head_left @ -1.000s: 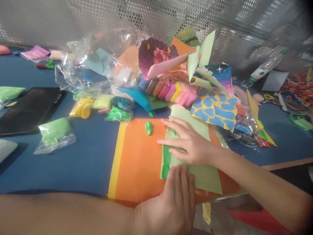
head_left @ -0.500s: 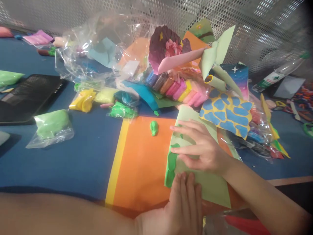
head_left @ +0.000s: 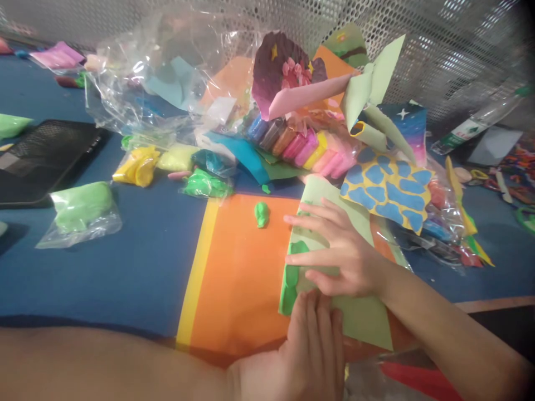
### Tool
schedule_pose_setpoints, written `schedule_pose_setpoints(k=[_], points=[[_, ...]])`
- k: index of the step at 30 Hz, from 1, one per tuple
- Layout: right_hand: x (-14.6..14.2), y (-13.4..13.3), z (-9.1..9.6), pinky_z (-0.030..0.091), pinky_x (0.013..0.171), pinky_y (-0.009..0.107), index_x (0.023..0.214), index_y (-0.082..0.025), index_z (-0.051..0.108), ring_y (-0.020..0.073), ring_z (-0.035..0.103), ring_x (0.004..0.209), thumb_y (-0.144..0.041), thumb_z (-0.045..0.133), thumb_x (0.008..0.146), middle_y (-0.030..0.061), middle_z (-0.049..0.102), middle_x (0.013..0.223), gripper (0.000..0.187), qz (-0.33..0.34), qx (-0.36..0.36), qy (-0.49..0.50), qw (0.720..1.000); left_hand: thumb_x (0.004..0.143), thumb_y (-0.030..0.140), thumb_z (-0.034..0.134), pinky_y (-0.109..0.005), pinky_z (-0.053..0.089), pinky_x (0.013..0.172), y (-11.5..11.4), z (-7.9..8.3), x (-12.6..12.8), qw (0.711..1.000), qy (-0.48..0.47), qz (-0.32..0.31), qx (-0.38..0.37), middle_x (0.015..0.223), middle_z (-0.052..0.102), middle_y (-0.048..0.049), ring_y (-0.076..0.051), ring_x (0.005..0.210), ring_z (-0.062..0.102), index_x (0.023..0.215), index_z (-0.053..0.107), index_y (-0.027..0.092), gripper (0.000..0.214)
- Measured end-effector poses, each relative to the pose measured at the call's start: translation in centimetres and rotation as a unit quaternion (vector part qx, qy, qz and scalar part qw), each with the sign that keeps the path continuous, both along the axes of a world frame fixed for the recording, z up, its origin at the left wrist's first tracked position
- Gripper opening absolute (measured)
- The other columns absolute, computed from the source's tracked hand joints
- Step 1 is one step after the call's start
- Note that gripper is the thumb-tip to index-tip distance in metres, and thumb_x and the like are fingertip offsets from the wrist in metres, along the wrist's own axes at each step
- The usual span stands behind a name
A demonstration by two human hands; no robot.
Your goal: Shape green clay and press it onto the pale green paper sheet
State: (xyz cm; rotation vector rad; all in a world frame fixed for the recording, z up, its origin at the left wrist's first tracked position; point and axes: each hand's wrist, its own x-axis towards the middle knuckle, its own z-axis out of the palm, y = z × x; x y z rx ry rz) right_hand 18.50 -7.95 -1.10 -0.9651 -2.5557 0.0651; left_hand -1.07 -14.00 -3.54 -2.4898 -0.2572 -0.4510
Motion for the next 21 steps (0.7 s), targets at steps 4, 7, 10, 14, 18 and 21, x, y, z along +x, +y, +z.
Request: schedule_pose_setpoints(k=[4, 7, 10, 14, 18, 21], points=[[0.0, 0.0, 0.0, 0.024, 0.112, 0.052, 0.087, -0.036, 0.075, 0.0245, 0.043, 0.130, -0.028, 0.058, 0.081, -0.0019, 0.059, 0.131, 0.020, -0.009, 0.007, 0.007, 1.000, 0.093, 0.032, 0.040, -0.037, 0.053, 0.084, 0.2, 0.6, 0.2, 0.998, -0.023, -0.008, -0.064, 0.106, 0.071, -0.0124, -0.023, 0.092, 0.068, 0.115, 0.064, 0.006, 0.041], [0.2, 0.2, 0.1, 0.025, 0.111, 0.051, 0.088, -0.036, 0.075, 0.0240, 0.044, 0.129, -0.028, 0.058, 0.082, -0.0007, 0.060, 0.129, 0.020, -0.003, 0.010, 0.007, 1.000, 0.094, 0.036, 0.041, -0.037, 0.054, 0.077, 1.1, 1.5, 0.2, 0.991, -0.044, -0.030, -0.125, 0.096, 0.073, -0.0139, -0.024, 0.086, 0.068, 0.106, 0.068, 0.006, 0.042], [0.5, 0.3, 0.1, 0.025, 0.112, 0.052, 0.096, -0.036, 0.074, 0.0248, 0.042, 0.130, -0.032, 0.057, 0.084, 0.0004, 0.057, 0.133, 0.021, 0.011, -0.004, 0.007, 1.000, 0.093, 0.031, 0.044, -0.036, 0.054, 0.069, 2.9, 2.3, 0.3, 0.980, -0.057, -0.106, -0.157, 0.083, 0.073, -0.0121, -0.020, 0.070, 0.067, 0.093, 0.072, 0.011, 0.035], [0.7, 0.3, 0.2, 0.023, 0.112, 0.053, 0.098, -0.035, 0.074, 0.0259, 0.040, 0.131, -0.033, 0.053, 0.086, -0.0009, 0.052, 0.139, 0.024, 0.021, -0.021, 0.014, 0.999, 0.090, 0.021, 0.047, -0.034, 0.054, 0.077, 5.3, 2.5, 0.6, 0.952, -0.010, -0.238, -0.190, 0.098, 0.073, -0.0108, -0.019, 0.080, 0.067, 0.099, 0.072, 0.014, 0.027], [0.5, 0.1, 0.3, 0.024, 0.112, 0.053, 0.097, -0.033, 0.074, 0.0252, 0.038, 0.133, -0.028, 0.050, 0.085, 0.0003, 0.052, 0.138, 0.027, 0.027, -0.035, 0.017, 0.999, 0.093, 0.033, 0.046, -0.027, 0.043, 0.104, 6.4, 2.1, 0.8, 0.918, 0.027, -0.264, -0.293, 0.132, 0.059, -0.0077, -0.016, 0.123, 0.052, 0.125, 0.059, 0.012, 0.041], [0.3, 0.0, 0.3, 0.025, 0.111, 0.053, 0.099, -0.031, 0.074, 0.0261, 0.036, 0.134, -0.028, 0.050, 0.085, 0.0031, 0.052, 0.139, 0.029, 0.041, -0.039, 0.020, 0.998, 0.090, 0.045, 0.049, -0.026, 0.037, 0.110, 6.5, 2.0, 0.6, 0.905, 0.060, -0.245, -0.342, 0.141, 0.050, -0.0056, -0.016, 0.129, 0.047, 0.133, 0.051, 0.009, 0.056]])
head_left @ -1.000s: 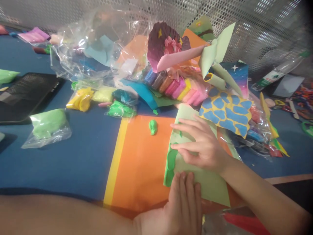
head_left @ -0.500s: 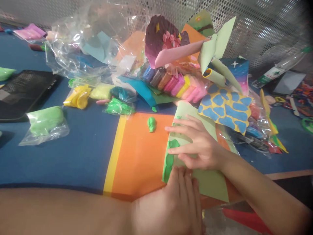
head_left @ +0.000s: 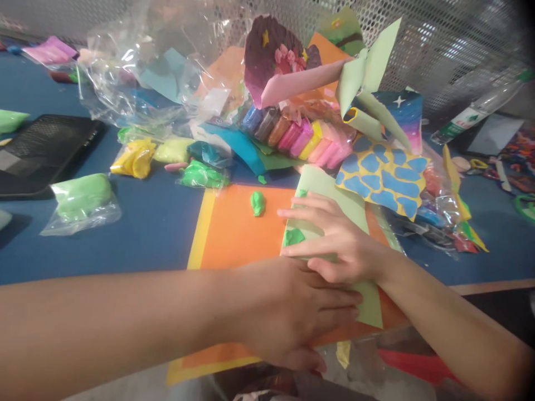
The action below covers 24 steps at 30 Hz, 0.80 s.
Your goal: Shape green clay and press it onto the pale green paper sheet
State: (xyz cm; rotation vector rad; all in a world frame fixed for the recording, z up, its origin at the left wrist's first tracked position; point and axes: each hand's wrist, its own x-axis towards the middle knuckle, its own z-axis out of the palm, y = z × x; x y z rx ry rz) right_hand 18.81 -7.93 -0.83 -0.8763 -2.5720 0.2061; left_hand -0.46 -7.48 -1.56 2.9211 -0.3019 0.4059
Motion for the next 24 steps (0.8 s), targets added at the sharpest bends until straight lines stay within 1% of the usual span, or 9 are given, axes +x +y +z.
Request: schedule_pose_setpoints(k=[3, 7, 11, 13, 16, 19, 24], points=[[-0.1, 0.0, -0.1, 0.025, 0.111, 0.054, 0.101, -0.031, 0.074, 0.0269, 0.035, 0.135, -0.031, 0.052, 0.085, 0.0032, 0.052, 0.139, 0.027, 0.005, 0.005, -0.019, 1.000, 0.089, 0.045, 0.050, -0.026, 0.038, 0.110, -0.1, 0.1, -0.1, 1.000, 0.016, 0.009, 0.000, 0.143, 0.047, -0.0041, -0.017, 0.129, 0.047, 0.135, 0.049, 0.009, 0.059], [-0.1, 0.1, -0.2, 0.022, 0.111, 0.055, 0.099, -0.035, 0.074, 0.0274, 0.035, 0.135, -0.034, 0.057, 0.084, 0.0007, 0.053, 0.139, 0.023, -0.006, 0.017, -0.046, 0.999, 0.089, 0.049, 0.049, -0.024, 0.041, 0.107, -0.3, 0.3, -0.2, 1.000, 0.004, 0.011, 0.021, 0.142, 0.049, -0.0054, -0.015, 0.131, 0.046, 0.135, 0.050, 0.009, 0.061], [0.1, 0.1, -0.3, 0.017, 0.112, 0.058, 0.101, -0.037, 0.073, 0.0294, 0.032, 0.137, -0.039, 0.058, 0.085, 0.0005, 0.051, 0.141, 0.022, -0.018, 0.015, -0.060, 0.998, 0.092, 0.052, 0.040, -0.023, 0.032, 0.113, -0.4, 0.4, -0.2, 0.998, 0.025, 0.020, 0.054, 0.145, 0.045, -0.0035, -0.013, 0.136, 0.039, 0.137, 0.047, 0.012, 0.062], [0.4, 0.1, -0.4, 0.015, 0.112, 0.059, 0.103, -0.037, 0.073, 0.0303, 0.030, 0.138, -0.043, 0.057, 0.086, 0.0007, 0.047, 0.144, 0.024, -0.020, 0.007, -0.062, 0.998, 0.091, 0.053, 0.040, -0.022, 0.028, 0.115, -0.5, 0.5, -0.3, 0.997, 0.038, 0.025, 0.062, 0.147, 0.042, -0.0015, -0.011, 0.138, 0.035, 0.139, 0.045, 0.013, 0.062], [0.8, 0.1, -0.5, 0.014, 0.113, 0.059, 0.104, -0.035, 0.073, 0.0310, 0.027, 0.140, -0.049, 0.053, 0.088, 0.0021, 0.042, 0.148, 0.029, -0.013, -0.009, -0.042, 0.999, 0.092, 0.051, 0.039, -0.021, 0.026, 0.115, -0.5, 0.4, -0.3, 0.997, 0.034, 0.029, 0.059, 0.148, 0.040, 0.0003, -0.011, 0.138, 0.034, 0.140, 0.044, 0.014, 0.061], [1.0, 0.2, -0.5, 0.013, 0.113, 0.059, 0.105, -0.036, 0.072, 0.0320, 0.027, 0.140, -0.052, 0.051, 0.088, 0.0008, 0.040, 0.149, 0.031, -0.016, -0.024, -0.040, 0.999, 0.092, 0.049, 0.038, -0.023, 0.026, 0.115, -0.5, 0.4, -0.3, 0.998, 0.026, 0.025, 0.055, 0.147, 0.042, -0.0007, -0.011, 0.138, 0.035, 0.138, 0.046, 0.013, 0.059], [0.9, 0.2, -0.3, 0.013, 0.113, 0.060, 0.108, -0.041, 0.070, 0.0311, 0.025, 0.141, -0.048, 0.049, 0.091, -0.0028, 0.036, 0.151, 0.028, -0.046, -0.040, -0.064, 0.996, 0.092, 0.048, 0.041, -0.025, 0.022, 0.118, -0.4, 0.5, -0.1, 0.998, 0.031, 0.012, 0.046, 0.145, 0.044, -0.0033, -0.013, 0.138, 0.035, 0.137, 0.047, 0.010, 0.060]])
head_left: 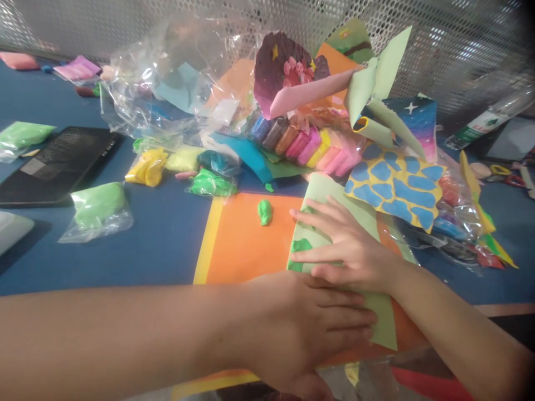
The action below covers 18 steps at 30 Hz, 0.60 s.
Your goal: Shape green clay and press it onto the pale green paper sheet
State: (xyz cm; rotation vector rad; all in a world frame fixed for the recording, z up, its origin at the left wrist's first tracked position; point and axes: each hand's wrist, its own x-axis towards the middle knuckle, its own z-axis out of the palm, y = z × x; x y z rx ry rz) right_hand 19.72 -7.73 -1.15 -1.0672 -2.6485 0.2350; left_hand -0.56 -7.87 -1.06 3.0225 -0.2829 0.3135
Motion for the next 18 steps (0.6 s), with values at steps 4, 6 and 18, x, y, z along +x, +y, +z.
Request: schedule_pose_setpoints(k=[4, 6, 18], points=[[-0.11, -0.07, 0.02, 0.011, 0.113, 0.062, 0.108, -0.042, 0.070, 0.0329, 0.023, 0.141, -0.046, 0.048, 0.093, -0.0042, 0.032, 0.153, 0.027, -0.023, -0.005, -0.010, 1.000, 0.091, 0.048, 0.044, -0.026, 0.019, 0.119, 0.08, 0.06, 0.10, 1.000, 0.006, -0.005, -0.017, 0.145, 0.045, -0.0053, -0.017, 0.138, 0.034, 0.136, 0.048, 0.008, 0.061], [-0.17, -0.10, 0.03, 0.009, 0.112, 0.064, 0.108, -0.042, 0.070, 0.0339, 0.021, 0.142, -0.045, 0.048, 0.093, -0.0031, 0.032, 0.153, 0.027, -0.032, -0.003, -0.018, 0.999, 0.091, 0.047, 0.043, -0.028, 0.018, 0.120, 0.12, -0.04, 0.13, 0.999, 0.007, -0.007, -0.034, 0.145, 0.044, -0.0067, -0.018, 0.139, 0.033, 0.136, 0.048, 0.006, 0.060], [-0.26, -0.14, -0.12, 0.006, 0.113, 0.063, 0.105, -0.039, 0.071, 0.0305, 0.026, 0.141, -0.031, 0.050, 0.092, -0.0019, 0.039, 0.149, 0.026, -0.092, 0.026, -0.011, 0.995, 0.089, 0.045, 0.049, -0.025, 0.004, 0.121, 0.20, -0.45, 0.13, 0.986, 0.045, -0.025, -0.161, 0.150, 0.035, -0.0085, -0.019, 0.143, 0.024, 0.139, 0.044, 0.003, 0.066]])
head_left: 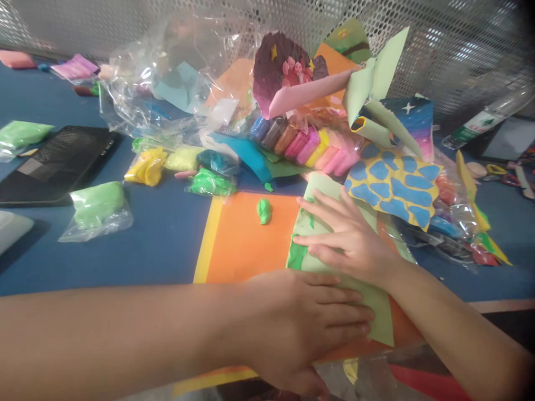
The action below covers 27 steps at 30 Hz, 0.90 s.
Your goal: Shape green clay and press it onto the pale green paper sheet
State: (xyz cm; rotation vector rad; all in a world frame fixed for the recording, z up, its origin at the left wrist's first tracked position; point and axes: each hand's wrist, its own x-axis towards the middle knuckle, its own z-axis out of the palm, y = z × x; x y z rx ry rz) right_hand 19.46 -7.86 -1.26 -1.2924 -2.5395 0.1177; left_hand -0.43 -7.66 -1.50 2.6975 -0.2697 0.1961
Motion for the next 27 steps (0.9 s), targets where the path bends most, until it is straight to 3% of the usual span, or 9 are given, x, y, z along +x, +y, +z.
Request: schedule_pose_setpoints(k=[5, 12, 14, 16, 18, 20, 24, 27], points=[[-0.3, 0.0, 0.0, 0.008, 0.114, 0.061, 0.104, -0.036, 0.072, 0.0291, 0.031, 0.140, -0.030, 0.051, 0.092, -0.0001, 0.045, 0.145, 0.026, -0.011, 0.018, 0.006, 1.000, 0.089, 0.047, 0.049, -0.026, 0.004, 0.122, 0.2, 0.2, -0.1, 1.000, 0.022, -0.006, 0.014, 0.152, 0.031, -0.0073, -0.020, 0.144, 0.022, 0.142, 0.038, 0.004, 0.069], [-0.1, 0.8, -0.5, 0.012, 0.114, 0.060, 0.104, -0.030, 0.073, 0.0266, 0.040, 0.134, -0.028, 0.049, 0.092, 0.0022, 0.052, 0.140, 0.026, -0.011, 0.102, 0.048, 0.994, 0.087, 0.047, 0.051, -0.038, 0.021, 0.119, -0.5, 0.4, 0.7, 0.996, 0.032, 0.025, 0.076, 0.152, 0.032, -0.0102, -0.026, 0.142, 0.028, 0.144, 0.036, 0.007, 0.071], [-0.2, 1.1, -0.7, 0.021, 0.113, 0.056, 0.105, -0.027, 0.072, 0.0250, 0.047, 0.128, -0.026, 0.049, 0.091, 0.0040, 0.059, 0.132, 0.027, -0.008, 0.145, 0.085, 0.986, 0.089, 0.047, 0.048, -0.040, 0.021, 0.119, -0.9, 0.3, 0.7, 0.993, 0.033, 0.032, 0.106, 0.153, 0.029, -0.0105, -0.026, 0.142, 0.026, 0.145, 0.033, 0.007, 0.070], [-0.5, 1.2, -0.7, 0.038, 0.104, 0.046, 0.102, -0.025, 0.073, 0.0217, 0.058, 0.112, -0.023, 0.049, 0.090, 0.0045, 0.068, 0.116, 0.027, -0.023, 0.172, 0.120, 0.978, 0.091, 0.048, 0.045, -0.041, 0.023, 0.118, -1.2, 0.3, 0.4, 0.990, 0.038, 0.040, 0.127, 0.153, 0.028, -0.0093, -0.025, 0.142, 0.026, 0.146, 0.032, 0.010, 0.069], [-0.8, 1.2, -0.5, 0.048, 0.089, 0.036, 0.100, -0.023, 0.073, 0.0186, 0.064, 0.095, -0.020, 0.047, 0.089, 0.0041, 0.072, 0.099, 0.028, -0.040, 0.147, 0.140, 0.978, 0.091, 0.050, 0.043, -0.042, 0.025, 0.117, -1.2, 0.3, -0.3, 0.987, 0.040, 0.064, 0.139, 0.153, 0.030, -0.0083, -0.025, 0.141, 0.029, 0.146, 0.031, 0.013, 0.068], [-1.0, 1.0, -0.1, 0.050, 0.079, 0.031, 0.100, -0.024, 0.073, 0.0174, 0.065, 0.089, -0.017, 0.047, 0.088, 0.0030, 0.073, 0.095, 0.029, -0.045, 0.084, 0.129, 0.987, 0.093, 0.052, 0.040, -0.045, 0.024, 0.116, -1.2, 0.6, -1.4, 0.984, 0.044, 0.094, 0.144, 0.152, 0.031, -0.0076, -0.027, 0.139, 0.032, 0.147, 0.030, 0.014, 0.067], [-0.6, 0.5, 1.7, 0.048, 0.084, 0.033, 0.107, -0.026, 0.071, 0.0191, 0.063, 0.098, -0.021, 0.049, 0.087, 0.0037, 0.068, 0.111, 0.030, -0.018, -0.040, 0.036, 0.998, 0.095, 0.049, 0.036, -0.046, 0.024, 0.115, -1.0, 1.6, -3.9, 0.979, 0.062, 0.136, 0.137, 0.149, 0.038, -0.0067, -0.028, 0.137, 0.036, 0.146, 0.034, 0.019, 0.060], [-0.6, -0.3, 2.9, 0.045, 0.093, 0.034, 0.117, -0.023, 0.066, 0.0223, 0.058, 0.109, -0.025, 0.054, 0.084, 0.0077, 0.061, 0.123, 0.036, 0.007, -0.093, -0.029, 0.995, 0.095, 0.045, 0.037, -0.042, 0.022, 0.116, -0.8, 2.5, -5.5, 0.979, 0.058, 0.156, 0.120, 0.147, 0.043, -0.0038, -0.026, 0.138, 0.034, 0.143, 0.038, 0.026, 0.052]])
